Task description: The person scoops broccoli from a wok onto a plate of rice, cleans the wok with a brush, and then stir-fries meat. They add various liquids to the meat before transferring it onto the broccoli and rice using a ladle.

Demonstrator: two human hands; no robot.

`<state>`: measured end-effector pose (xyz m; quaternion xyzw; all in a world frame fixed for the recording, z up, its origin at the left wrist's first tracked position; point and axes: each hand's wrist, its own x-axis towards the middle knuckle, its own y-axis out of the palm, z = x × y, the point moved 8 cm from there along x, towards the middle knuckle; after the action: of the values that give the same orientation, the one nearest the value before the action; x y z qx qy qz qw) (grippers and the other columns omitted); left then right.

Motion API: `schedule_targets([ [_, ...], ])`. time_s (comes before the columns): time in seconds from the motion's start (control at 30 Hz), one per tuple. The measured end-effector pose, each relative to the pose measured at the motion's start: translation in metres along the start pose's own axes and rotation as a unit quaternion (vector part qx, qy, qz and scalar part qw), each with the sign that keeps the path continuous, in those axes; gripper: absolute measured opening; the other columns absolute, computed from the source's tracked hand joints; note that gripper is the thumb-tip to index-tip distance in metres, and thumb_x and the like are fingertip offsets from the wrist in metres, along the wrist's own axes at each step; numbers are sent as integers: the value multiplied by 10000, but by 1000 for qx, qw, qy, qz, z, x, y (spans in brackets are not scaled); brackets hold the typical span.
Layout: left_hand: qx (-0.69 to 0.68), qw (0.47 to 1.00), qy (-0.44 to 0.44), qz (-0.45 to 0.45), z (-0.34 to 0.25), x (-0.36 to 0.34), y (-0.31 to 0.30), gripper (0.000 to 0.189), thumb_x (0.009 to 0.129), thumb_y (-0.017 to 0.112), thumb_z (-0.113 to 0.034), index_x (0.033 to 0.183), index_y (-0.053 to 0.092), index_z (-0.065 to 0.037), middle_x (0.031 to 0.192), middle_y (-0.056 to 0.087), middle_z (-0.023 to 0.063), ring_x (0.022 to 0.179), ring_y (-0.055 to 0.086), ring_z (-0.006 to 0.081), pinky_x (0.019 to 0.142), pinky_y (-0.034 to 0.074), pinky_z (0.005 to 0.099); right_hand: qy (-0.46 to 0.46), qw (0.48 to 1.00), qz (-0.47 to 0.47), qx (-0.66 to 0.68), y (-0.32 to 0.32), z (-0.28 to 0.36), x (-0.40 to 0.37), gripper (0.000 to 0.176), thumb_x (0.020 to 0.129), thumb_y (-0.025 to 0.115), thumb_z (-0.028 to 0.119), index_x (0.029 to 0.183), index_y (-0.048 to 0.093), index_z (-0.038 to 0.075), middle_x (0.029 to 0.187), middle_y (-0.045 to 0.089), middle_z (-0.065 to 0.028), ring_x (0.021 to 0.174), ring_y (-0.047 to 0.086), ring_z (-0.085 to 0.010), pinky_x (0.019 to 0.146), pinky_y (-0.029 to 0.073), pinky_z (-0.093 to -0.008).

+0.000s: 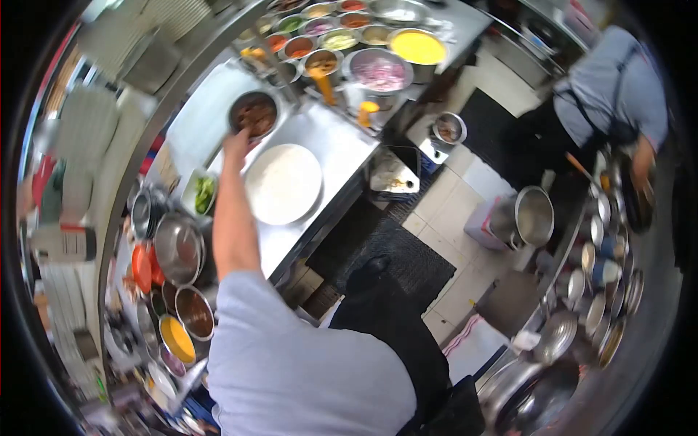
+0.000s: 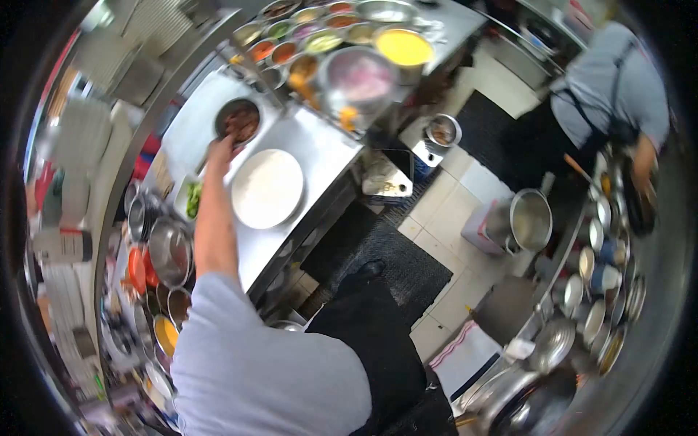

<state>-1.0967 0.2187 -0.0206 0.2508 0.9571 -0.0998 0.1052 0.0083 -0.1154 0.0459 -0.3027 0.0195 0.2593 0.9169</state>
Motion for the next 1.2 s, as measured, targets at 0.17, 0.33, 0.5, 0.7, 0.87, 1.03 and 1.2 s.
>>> schedule_targets([
  [0.17,38,989,8,139,-32,-134,52,310,942,617,-213,1151,539,3,976,661,85,879,657,173,711,559,295,-22,899,117,422,-50,-107,46,419,942,524,102,1352,463,40,825,548,3,607,537,-125,501,476,-276],
  [0.33,35,896,-35,441,39,-345,222,245,902,583,-69,1124,481,-69,952,609,86,672,597,168,568,497,258,130,961,-174,168,-11,-91,20,139,908,560,88,960,433,72,595,478,-32,442,501,-171,369,416,-327],
  [0.5,90,683,-144,710,116,-668,358,383,898,509,-30,1279,463,-17,1173,602,122,975,654,233,750,602,370,225,619,61,750,-57,-99,18,214,985,543,193,842,494,42,616,534,-32,419,476,-115,389,439,-281],
  [0.7,97,530,-51,841,165,-978,452,306,870,512,21,1175,530,-4,1101,635,135,876,681,245,699,603,354,51,979,-172,-96,-119,-152,26,589,877,612,70,1439,438,101,920,658,-178,700,645,-291,605,528,-396],
  [0.87,78,502,374,776,161,-1129,486,133,772,614,22,877,533,12,898,622,259,797,625,426,706,487,493,30,935,-192,-298,-177,-167,-39,725,787,541,-46,1447,438,238,944,635,-229,843,644,-422,768,517,-513],
  [1.03,-20,415,569,710,150,-1210,495,356,767,655,-17,1091,511,-47,1172,559,213,978,595,451,790,506,519,111,910,-133,-378,-214,-157,-86,707,828,513,-25,1454,419,291,956,611,-158,789,638,-391,740,529,-492],
  [1.2,24,387,583,714,127,-1253,508,207,884,512,-45,1091,511,-55,1205,557,174,948,612,432,747,522,505,85,894,-161,-410,-235,-150,-113,685,842,553,10,1447,431,307,917,577,-104,760,636,-343,699,541,-457],
])
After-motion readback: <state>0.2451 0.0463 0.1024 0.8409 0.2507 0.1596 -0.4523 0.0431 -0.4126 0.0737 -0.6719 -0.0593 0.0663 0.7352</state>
